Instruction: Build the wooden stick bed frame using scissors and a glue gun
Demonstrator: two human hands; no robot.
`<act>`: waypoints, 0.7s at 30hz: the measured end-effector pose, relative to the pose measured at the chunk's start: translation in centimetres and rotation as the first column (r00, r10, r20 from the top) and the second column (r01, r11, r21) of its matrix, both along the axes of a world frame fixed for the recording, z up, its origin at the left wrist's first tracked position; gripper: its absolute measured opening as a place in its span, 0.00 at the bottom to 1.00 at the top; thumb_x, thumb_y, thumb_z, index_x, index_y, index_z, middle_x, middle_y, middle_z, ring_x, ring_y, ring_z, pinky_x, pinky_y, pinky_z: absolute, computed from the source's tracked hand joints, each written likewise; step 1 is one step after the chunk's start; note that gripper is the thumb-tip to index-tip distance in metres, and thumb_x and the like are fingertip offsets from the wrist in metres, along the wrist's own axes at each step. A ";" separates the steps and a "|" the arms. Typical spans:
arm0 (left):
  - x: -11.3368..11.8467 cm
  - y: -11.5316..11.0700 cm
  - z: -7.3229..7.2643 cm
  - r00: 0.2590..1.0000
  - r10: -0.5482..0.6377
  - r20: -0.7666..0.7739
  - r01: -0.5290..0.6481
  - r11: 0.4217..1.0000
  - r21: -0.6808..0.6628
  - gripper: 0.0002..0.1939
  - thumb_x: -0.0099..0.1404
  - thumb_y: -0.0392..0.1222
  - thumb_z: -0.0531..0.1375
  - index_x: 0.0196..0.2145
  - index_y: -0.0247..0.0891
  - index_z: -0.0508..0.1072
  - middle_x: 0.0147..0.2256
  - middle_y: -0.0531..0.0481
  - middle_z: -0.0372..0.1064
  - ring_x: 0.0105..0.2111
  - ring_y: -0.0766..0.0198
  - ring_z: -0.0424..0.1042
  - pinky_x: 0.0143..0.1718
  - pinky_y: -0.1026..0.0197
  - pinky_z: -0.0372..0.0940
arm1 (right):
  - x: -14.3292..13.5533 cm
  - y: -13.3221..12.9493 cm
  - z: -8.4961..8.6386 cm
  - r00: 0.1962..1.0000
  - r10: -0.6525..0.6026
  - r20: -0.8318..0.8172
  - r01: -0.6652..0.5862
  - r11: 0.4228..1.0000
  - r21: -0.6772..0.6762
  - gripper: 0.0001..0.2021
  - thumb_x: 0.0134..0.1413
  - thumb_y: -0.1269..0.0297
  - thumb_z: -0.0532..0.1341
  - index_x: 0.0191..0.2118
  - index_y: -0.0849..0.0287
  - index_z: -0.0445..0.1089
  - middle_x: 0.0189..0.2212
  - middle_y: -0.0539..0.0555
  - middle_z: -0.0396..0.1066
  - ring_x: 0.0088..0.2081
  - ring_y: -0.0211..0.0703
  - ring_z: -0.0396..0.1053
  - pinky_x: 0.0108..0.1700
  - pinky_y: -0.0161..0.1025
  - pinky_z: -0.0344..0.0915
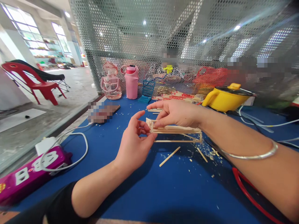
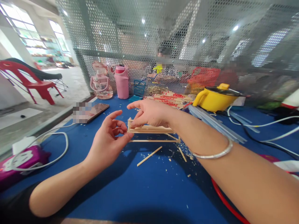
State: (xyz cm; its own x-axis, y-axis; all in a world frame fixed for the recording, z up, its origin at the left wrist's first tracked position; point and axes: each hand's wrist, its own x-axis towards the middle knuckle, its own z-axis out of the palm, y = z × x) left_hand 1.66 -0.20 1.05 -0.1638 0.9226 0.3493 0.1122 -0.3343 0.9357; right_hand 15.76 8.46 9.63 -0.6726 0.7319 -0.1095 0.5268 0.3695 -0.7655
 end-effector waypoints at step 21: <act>-0.4 -0.9 1.4 0.995 -0.070 0.064 0.084 0.965 -0.249 0.39 0.52 0.40 0.65 0.59 0.44 0.54 0.30 0.59 0.60 0.22 0.75 0.63 0.23 0.70 0.60 | 14.2 -8.7 -1.0 0.700 -0.541 0.466 0.301 0.815 0.495 0.12 0.57 0.55 0.54 0.40 0.53 0.71 0.27 0.57 0.74 0.27 0.48 0.69 0.32 0.46 0.62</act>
